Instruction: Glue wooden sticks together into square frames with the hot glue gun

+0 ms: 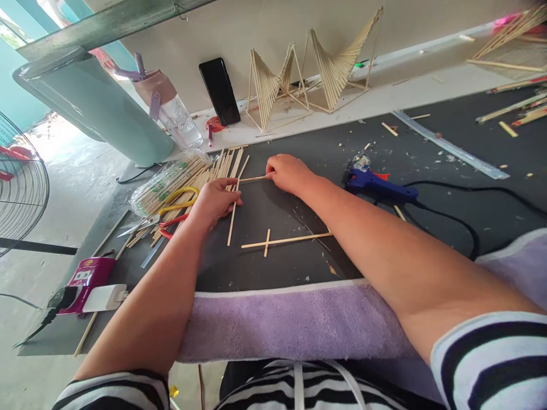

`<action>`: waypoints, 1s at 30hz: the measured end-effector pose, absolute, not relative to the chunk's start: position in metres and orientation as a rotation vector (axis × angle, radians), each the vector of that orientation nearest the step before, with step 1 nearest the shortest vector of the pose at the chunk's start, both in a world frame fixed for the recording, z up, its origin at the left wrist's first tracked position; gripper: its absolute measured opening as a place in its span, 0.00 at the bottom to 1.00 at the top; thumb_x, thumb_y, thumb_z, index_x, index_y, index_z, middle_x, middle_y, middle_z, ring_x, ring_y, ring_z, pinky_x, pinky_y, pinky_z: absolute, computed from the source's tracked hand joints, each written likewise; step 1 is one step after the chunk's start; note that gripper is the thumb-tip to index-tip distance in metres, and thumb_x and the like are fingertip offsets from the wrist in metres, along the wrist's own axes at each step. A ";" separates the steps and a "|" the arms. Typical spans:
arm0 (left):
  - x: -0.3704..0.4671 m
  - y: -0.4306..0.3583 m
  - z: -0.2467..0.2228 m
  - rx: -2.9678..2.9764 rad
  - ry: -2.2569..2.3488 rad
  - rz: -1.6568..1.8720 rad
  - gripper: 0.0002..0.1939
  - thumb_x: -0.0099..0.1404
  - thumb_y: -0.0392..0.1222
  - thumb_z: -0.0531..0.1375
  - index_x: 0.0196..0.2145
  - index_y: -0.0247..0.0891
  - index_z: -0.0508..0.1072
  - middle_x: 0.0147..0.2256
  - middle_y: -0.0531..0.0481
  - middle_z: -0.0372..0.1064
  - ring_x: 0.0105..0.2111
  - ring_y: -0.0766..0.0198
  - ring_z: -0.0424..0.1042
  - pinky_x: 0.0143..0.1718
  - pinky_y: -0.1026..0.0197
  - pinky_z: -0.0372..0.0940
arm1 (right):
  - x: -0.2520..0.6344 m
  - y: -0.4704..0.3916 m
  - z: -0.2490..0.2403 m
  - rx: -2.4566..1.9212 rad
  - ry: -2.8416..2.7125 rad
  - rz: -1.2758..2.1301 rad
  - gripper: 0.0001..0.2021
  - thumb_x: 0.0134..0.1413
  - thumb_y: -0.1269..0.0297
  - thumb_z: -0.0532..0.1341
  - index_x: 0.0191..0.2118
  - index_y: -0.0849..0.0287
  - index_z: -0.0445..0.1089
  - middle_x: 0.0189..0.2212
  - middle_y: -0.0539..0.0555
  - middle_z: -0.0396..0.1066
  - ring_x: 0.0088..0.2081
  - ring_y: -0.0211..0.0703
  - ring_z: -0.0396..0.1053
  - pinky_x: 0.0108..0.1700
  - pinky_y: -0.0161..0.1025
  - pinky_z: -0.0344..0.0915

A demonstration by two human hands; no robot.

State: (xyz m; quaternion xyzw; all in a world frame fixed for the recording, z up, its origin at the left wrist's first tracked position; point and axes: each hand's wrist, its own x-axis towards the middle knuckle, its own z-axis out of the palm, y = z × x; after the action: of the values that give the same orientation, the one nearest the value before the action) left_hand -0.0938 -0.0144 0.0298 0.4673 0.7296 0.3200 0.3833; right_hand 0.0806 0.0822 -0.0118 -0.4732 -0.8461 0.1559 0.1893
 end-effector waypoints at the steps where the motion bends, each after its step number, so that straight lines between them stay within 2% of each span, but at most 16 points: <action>1: -0.094 -0.015 0.030 1.195 1.858 0.816 0.28 0.54 0.34 0.61 0.55 0.31 0.68 0.21 0.53 0.69 0.13 0.75 0.55 0.12 0.72 0.48 | 0.081 0.082 -0.012 -1.333 -2.375 0.440 0.06 0.55 0.65 0.60 0.36 0.58 0.73 0.41 0.57 0.73 0.43 0.48 0.68 0.41 0.42 0.61; 22: -0.095 -0.014 0.027 1.188 1.870 0.823 0.28 0.53 0.35 0.62 0.53 0.34 0.68 0.21 0.54 0.69 0.13 0.74 0.56 0.14 0.71 0.48 | 0.081 0.081 -0.010 -1.317 -2.385 0.467 0.07 0.55 0.64 0.60 0.36 0.58 0.74 0.40 0.57 0.74 0.41 0.48 0.68 0.40 0.41 0.60; 30: -0.097 -0.014 0.027 1.209 1.856 0.829 0.28 0.54 0.34 0.61 0.55 0.32 0.67 0.21 0.53 0.69 0.14 0.74 0.56 0.13 0.71 0.48 | 0.082 0.081 -0.009 -1.325 -2.382 0.494 0.07 0.55 0.65 0.59 0.37 0.58 0.74 0.41 0.56 0.74 0.42 0.46 0.68 0.39 0.40 0.59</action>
State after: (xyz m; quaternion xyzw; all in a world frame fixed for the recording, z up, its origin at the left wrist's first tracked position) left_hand -0.0969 -0.0135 0.0265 0.4731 0.7263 0.3246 0.3786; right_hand 0.0816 0.0806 -0.0090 -0.4701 -0.8451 0.1754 0.1847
